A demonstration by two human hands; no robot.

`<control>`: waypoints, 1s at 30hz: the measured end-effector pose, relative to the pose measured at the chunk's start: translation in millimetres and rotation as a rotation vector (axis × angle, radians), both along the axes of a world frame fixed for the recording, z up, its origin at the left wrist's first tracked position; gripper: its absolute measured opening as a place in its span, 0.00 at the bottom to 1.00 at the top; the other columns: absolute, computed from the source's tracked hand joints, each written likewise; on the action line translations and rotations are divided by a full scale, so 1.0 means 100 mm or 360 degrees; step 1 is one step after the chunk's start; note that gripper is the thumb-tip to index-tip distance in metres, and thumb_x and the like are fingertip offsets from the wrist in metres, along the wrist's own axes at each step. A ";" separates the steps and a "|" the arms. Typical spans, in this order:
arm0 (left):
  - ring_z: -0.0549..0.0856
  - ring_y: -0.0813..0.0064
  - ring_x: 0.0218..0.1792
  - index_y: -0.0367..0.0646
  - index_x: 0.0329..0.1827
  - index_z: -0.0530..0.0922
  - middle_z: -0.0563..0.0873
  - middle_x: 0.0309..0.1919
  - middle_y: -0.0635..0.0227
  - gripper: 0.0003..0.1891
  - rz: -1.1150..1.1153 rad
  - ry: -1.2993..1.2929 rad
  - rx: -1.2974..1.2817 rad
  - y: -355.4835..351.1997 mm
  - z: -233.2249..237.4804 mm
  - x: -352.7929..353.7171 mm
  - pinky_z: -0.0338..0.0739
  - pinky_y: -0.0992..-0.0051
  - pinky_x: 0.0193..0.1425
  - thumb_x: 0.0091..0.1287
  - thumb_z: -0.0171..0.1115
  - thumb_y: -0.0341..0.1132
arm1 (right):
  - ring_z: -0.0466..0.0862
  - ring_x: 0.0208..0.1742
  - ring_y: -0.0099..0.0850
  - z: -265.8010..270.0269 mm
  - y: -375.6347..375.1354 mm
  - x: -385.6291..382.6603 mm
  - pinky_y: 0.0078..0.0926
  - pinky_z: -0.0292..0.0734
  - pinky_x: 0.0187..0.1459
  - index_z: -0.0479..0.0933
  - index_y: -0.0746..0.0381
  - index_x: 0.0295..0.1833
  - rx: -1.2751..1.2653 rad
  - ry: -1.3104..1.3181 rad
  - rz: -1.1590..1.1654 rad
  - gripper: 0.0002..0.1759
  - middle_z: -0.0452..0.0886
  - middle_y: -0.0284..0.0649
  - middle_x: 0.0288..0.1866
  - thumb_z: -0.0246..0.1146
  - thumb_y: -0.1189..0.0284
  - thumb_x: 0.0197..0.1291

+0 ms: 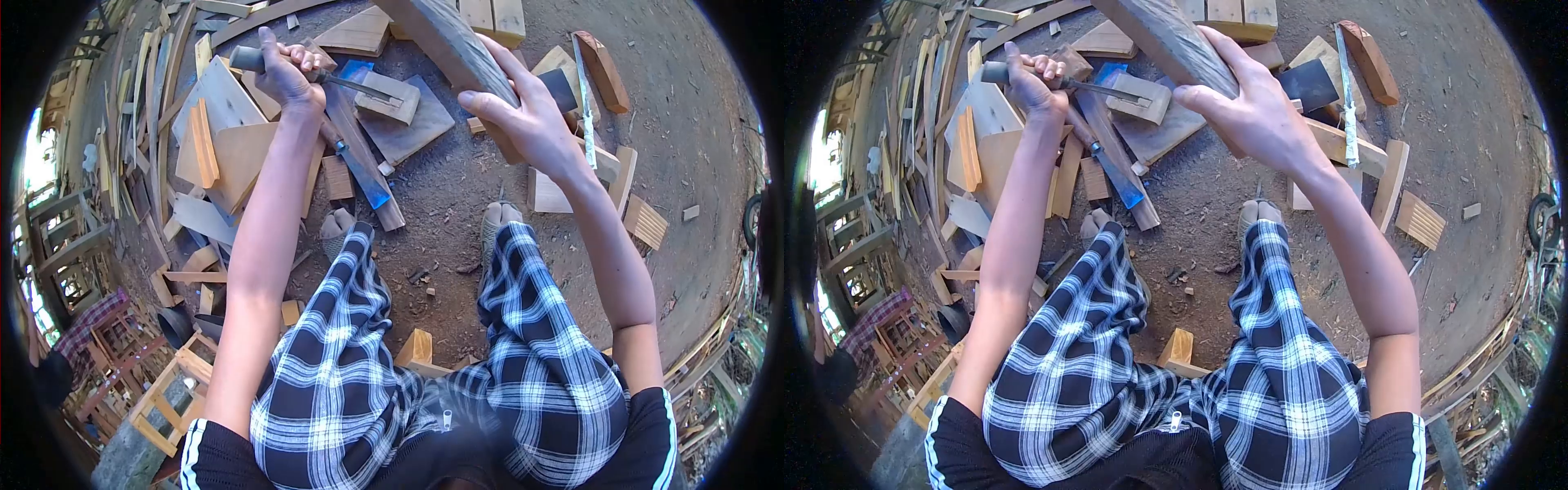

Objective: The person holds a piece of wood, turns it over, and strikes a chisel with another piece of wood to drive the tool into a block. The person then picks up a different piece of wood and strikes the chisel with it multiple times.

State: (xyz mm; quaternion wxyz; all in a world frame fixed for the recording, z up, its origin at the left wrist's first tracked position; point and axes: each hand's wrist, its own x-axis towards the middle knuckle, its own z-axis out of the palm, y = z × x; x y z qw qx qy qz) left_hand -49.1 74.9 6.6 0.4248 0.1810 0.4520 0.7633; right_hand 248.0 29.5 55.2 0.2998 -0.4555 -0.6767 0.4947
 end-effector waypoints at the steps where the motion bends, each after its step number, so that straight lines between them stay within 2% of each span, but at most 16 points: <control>1: 0.68 0.82 0.11 0.51 0.23 0.64 0.67 0.14 0.76 0.25 0.0002 0.0002 0.0000 0.00 0.03 0.01 0.66 0.75 0.17 0.68 0.68 0.54 | 0.78 0.64 0.46 -0.01 -0.01 0.00 0.43 0.74 0.63 0.59 0.59 0.79 0.0042 -0.0010 0.0016 0.48 0.75 0.57 0.64 0.65 0.49 0.58; 5: 0.67 0.82 0.12 0.50 0.23 0.64 0.67 0.14 0.75 0.25 -0.0106 0.0004 0.0076 -0.03 0.22 0.23 0.65 0.77 0.18 0.69 0.66 0.53 | 0.77 0.65 0.47 -0.06 -0.03 -0.03 0.45 0.72 0.65 0.58 0.58 0.79 0.0034 0.0012 0.0039 0.48 0.75 0.57 0.65 0.65 0.49 0.58; 6: 0.67 0.82 0.11 0.50 0.24 0.65 0.68 0.14 0.75 0.24 -0.0151 0.0035 0.0083 -0.03 0.23 0.30 0.65 0.78 0.18 0.70 0.66 0.52 | 0.77 0.65 0.47 -0.07 -0.03 -0.02 0.45 0.72 0.65 0.58 0.58 0.79 0.0031 0.0007 0.0031 0.48 0.75 0.57 0.65 0.65 0.49 0.58; 7: 0.65 0.81 0.14 0.51 0.26 0.66 0.68 0.17 0.75 0.23 -0.0143 0.0218 0.0037 -0.05 0.22 0.34 0.63 0.77 0.22 0.71 0.63 0.55 | 0.78 0.65 0.47 -0.07 -0.03 -0.03 0.44 0.73 0.65 0.58 0.58 0.79 0.0069 -0.0004 0.0041 0.48 0.75 0.57 0.64 0.65 0.49 0.58; 10: 0.66 0.82 0.14 0.50 0.26 0.66 0.69 0.16 0.74 0.23 -0.0218 0.0335 0.0089 -0.02 0.15 0.31 0.65 0.77 0.22 0.71 0.63 0.54 | 0.78 0.64 0.47 -0.07 -0.04 -0.03 0.44 0.75 0.63 0.58 0.57 0.79 0.0058 -0.0016 0.0057 0.48 0.75 0.58 0.64 0.65 0.48 0.58; 13: 0.68 0.82 0.14 0.50 0.26 0.67 0.70 0.16 0.74 0.22 -0.0251 0.0270 0.0075 -0.04 0.13 0.35 0.66 0.76 0.22 0.72 0.64 0.52 | 0.77 0.66 0.46 -0.09 -0.05 0.00 0.45 0.73 0.65 0.58 0.59 0.79 0.0011 -0.0042 0.0064 0.49 0.74 0.57 0.65 0.65 0.47 0.58; 15: 0.68 0.82 0.14 0.50 0.26 0.67 0.70 0.16 0.74 0.22 -0.0255 0.0237 0.0060 -0.02 0.07 0.36 0.66 0.76 0.21 0.72 0.64 0.52 | 0.75 0.67 0.46 -0.11 -0.06 0.02 0.45 0.70 0.67 0.58 0.61 0.79 0.0008 -0.0063 0.0067 0.50 0.73 0.56 0.66 0.66 0.46 0.58; 17: 0.68 0.82 0.14 0.49 0.26 0.67 0.70 0.16 0.74 0.22 -0.0260 0.0202 0.0050 -0.01 0.05 0.37 0.66 0.76 0.21 0.72 0.64 0.52 | 0.79 0.64 0.48 -0.13 -0.07 0.04 0.47 0.76 0.63 0.57 0.57 0.80 0.0153 -0.0110 0.0050 0.48 0.76 0.58 0.64 0.65 0.48 0.58; 26: 0.69 0.82 0.13 0.47 0.25 0.68 0.71 0.14 0.73 0.22 -0.0171 0.0367 0.0087 -0.05 0.08 0.54 0.67 0.75 0.20 0.71 0.67 0.47 | 0.78 0.65 0.48 -0.13 -0.09 0.03 0.46 0.75 0.64 0.57 0.59 0.79 0.0113 -0.0160 0.0068 0.47 0.75 0.58 0.65 0.64 0.48 0.61; 28: 0.70 0.81 0.13 0.46 0.25 0.68 0.71 0.14 0.73 0.21 -0.0088 0.0512 0.0114 -0.07 0.11 0.64 0.67 0.76 0.19 0.70 0.68 0.45 | 0.78 0.65 0.48 -0.11 -0.07 0.01 0.46 0.75 0.65 0.57 0.59 0.79 0.0112 -0.0140 0.0069 0.47 0.75 0.58 0.65 0.64 0.48 0.61; 30: 0.71 0.81 0.13 0.46 0.27 0.68 0.72 0.15 0.73 0.20 -0.0099 0.0483 0.0119 -0.10 0.12 0.69 0.66 0.77 0.18 0.70 0.68 0.44 | 0.78 0.65 0.48 -0.09 -0.06 0.00 0.46 0.75 0.65 0.57 0.59 0.79 0.0107 -0.0122 0.0074 0.47 0.75 0.58 0.65 0.64 0.48 0.61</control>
